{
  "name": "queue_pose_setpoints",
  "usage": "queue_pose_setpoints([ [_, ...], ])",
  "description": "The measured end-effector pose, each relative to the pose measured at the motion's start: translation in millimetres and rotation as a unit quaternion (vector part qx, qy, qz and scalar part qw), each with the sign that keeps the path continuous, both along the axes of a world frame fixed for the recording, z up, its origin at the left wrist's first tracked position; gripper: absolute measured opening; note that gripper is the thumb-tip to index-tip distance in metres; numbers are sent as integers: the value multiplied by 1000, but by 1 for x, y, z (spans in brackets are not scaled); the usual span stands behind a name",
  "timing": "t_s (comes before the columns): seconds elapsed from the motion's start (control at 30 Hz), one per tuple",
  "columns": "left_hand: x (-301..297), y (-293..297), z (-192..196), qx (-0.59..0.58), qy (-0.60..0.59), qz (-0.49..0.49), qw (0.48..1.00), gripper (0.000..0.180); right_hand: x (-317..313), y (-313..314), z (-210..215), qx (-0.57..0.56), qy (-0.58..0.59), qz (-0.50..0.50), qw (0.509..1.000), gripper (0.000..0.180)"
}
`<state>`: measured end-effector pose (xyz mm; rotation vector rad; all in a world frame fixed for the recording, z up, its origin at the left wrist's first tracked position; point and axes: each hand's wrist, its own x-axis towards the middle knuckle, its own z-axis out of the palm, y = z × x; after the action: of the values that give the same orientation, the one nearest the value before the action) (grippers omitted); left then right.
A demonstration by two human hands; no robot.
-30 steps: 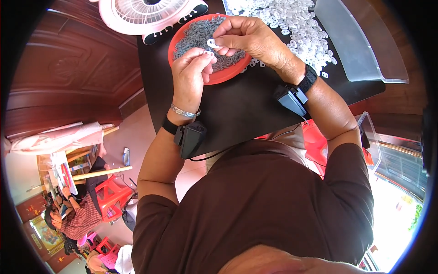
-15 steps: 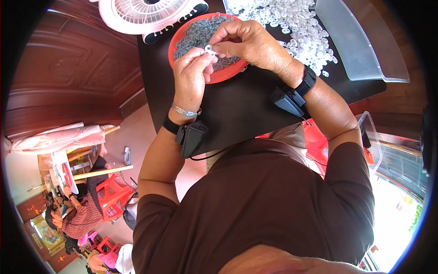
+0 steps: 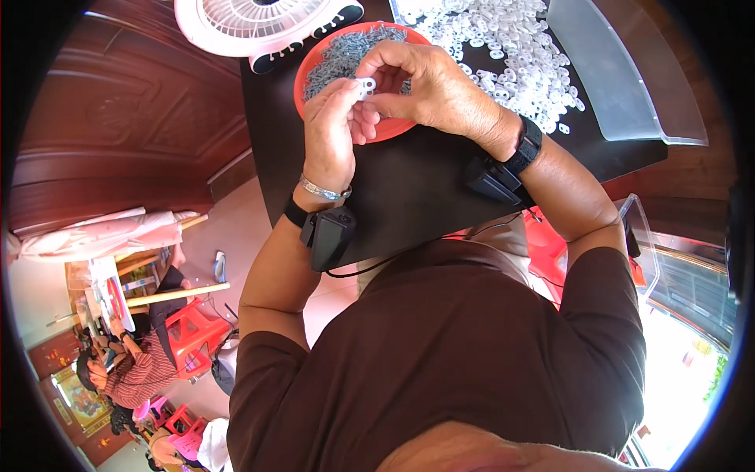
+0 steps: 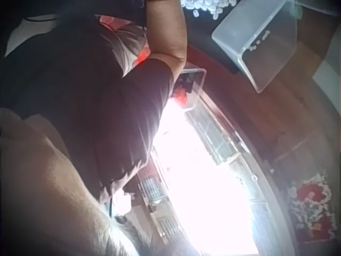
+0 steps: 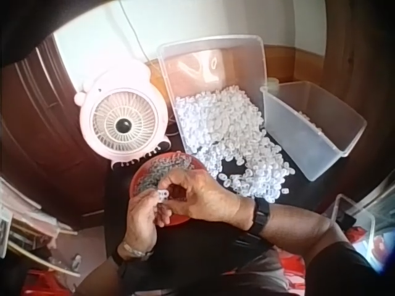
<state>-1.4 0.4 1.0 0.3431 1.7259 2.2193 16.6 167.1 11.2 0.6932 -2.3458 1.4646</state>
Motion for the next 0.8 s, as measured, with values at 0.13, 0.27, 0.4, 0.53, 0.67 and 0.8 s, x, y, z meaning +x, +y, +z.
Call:
queue_pose_setpoints([
  [0.13,-1,0,1,-42,12,-3,999,24,0,-1,-1,5,0,3,1000,25],
  [0.27,2,1,2,-70,17,9,997,28,-1,-3,-4,47,71,-30,996,30],
  [0.4,2,1,-1,-69,30,4,997,28,2,-6,-2,109,157,-63,980,34],
  [0.53,1,-1,-2,-69,37,-16,997,30,4,-6,-3,117,165,-61,977,32],
  [0.67,0,0,-3,-40,38,-10,998,31,4,-4,-6,125,135,-63,981,28],
  [0.8,3,0,-1,-44,44,-10,998,30,5,-4,-5,118,126,-52,984,24],
])
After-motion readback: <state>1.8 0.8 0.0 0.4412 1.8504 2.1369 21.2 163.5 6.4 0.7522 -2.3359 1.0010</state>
